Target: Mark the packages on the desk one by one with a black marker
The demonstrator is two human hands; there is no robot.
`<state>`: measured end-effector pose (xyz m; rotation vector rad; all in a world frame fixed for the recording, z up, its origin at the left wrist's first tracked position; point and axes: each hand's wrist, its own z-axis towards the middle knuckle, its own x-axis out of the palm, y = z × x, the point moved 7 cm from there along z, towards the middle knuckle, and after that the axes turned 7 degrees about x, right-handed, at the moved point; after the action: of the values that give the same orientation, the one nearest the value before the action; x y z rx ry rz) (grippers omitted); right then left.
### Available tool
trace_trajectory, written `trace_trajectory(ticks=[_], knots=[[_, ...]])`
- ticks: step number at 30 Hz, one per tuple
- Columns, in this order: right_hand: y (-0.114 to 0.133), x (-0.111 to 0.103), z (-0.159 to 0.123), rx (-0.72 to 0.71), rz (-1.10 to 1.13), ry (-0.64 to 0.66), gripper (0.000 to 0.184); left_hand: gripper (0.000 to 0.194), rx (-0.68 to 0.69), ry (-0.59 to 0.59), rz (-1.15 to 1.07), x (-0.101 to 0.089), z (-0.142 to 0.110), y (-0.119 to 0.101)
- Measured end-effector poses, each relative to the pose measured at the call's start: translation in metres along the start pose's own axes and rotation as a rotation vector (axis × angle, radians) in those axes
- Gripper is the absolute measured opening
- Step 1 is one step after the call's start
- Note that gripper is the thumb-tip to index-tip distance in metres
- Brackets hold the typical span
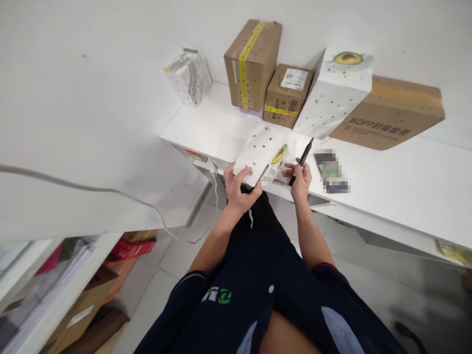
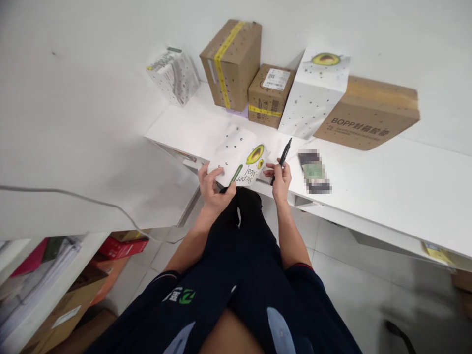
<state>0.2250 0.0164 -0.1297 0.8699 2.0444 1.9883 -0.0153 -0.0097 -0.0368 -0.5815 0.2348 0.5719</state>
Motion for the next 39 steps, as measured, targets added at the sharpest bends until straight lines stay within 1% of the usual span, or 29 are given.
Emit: trace_trajectory(ticks=[4,7,9,13,15,17,20,23,26,29,31,33,35,37,39], knots=[[-0.001,0.000,0.000,-0.020,-0.022,-0.014,0.036,0.043,0.126,-0.077,0.005,-0.006,0.003,-0.009],[-0.001,0.002,-0.003,-0.047,-0.078,-0.001,0.037,0.043,0.146,-0.075,0.071,-0.006,0.008,-0.011],[-0.001,0.003,-0.004,-0.066,-0.094,-0.001,0.038,0.045,0.115,-0.017,0.125,0.000,0.014,-0.008],[0.000,0.000,-0.005,-0.087,-0.115,-0.031,0.035,0.058,-0.030,0.161,0.161,0.016,0.025,0.009],[0.000,-0.001,-0.004,-0.089,-0.132,-0.043,0.033,0.062,-0.101,0.187,0.153,0.019,0.031,0.018],[-0.001,-0.001,-0.003,-0.084,-0.142,-0.046,0.032,0.063,-0.153,0.181,0.131,0.018,0.037,0.027],[-0.002,-0.001,-0.003,-0.086,-0.149,-0.046,0.033,0.060,-0.145,0.189,0.107,0.021,0.046,0.033],[-0.001,-0.001,-0.002,-0.088,-0.141,-0.047,0.034,0.051,-0.056,0.261,0.137,0.032,0.049,0.029],[-0.001,-0.003,-0.001,-0.079,-0.102,-0.058,0.035,0.040,0.050,0.379,0.172,0.051,0.033,0.020],[-0.002,-0.007,0.001,-0.075,-0.076,-0.075,0.036,0.034,0.168,0.495,0.177,0.071,0.001,0.013],[-0.002,-0.008,0.002,-0.078,-0.075,-0.076,0.036,0.034,0.225,0.553,0.178,0.081,-0.022,0.011],[-0.002,-0.008,0.002,-0.083,-0.086,-0.072,0.036,0.036,0.239,0.574,0.185,0.085,-0.037,0.011],[-0.002,-0.008,0.002,-0.083,-0.098,-0.060,0.035,0.039,0.219,0.573,0.189,0.085,-0.044,0.011],[-0.002,-0.007,0.003,-0.079,-0.112,-0.047,0.036,0.040,0.196,0.573,0.173,0.084,-0.044,0.011],[-0.001,-0.007,0.005,-0.066,-0.118,-0.033,0.042,0.034,0.172,0.554,0.148,0.081,-0.040,0.013]])
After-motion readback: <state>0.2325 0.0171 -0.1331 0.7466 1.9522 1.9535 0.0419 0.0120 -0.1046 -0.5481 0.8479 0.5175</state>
